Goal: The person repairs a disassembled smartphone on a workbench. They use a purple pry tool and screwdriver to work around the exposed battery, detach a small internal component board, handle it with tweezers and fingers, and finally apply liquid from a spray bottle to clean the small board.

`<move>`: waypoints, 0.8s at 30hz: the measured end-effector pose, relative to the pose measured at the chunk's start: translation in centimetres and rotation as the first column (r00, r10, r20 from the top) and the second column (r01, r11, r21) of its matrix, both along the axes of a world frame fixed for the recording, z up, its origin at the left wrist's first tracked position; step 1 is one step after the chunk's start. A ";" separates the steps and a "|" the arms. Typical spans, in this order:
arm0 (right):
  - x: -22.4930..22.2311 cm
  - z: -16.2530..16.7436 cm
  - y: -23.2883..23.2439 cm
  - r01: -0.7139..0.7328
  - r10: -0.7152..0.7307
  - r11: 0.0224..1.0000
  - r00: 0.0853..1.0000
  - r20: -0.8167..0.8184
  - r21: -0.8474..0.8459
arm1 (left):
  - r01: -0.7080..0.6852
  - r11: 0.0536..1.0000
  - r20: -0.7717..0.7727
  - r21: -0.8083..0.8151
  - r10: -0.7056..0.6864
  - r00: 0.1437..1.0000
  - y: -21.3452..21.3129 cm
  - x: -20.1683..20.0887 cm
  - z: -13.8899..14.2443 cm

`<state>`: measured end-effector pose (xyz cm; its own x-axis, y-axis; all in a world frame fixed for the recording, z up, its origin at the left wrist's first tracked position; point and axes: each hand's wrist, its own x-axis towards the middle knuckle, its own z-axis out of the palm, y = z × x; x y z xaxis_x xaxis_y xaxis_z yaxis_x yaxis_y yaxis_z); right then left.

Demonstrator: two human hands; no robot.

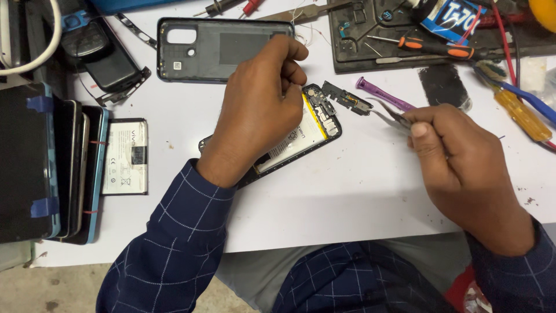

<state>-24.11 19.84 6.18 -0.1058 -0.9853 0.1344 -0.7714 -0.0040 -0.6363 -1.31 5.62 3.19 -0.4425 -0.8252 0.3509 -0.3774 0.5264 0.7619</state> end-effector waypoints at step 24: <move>0.8 -2.0 0.5 -0.024 0.019 0.993 0.999 -0.043 -0.112 | 0.013 0.990 0.094 -0.138 0.000 0.996 1.3 -0.8 0.3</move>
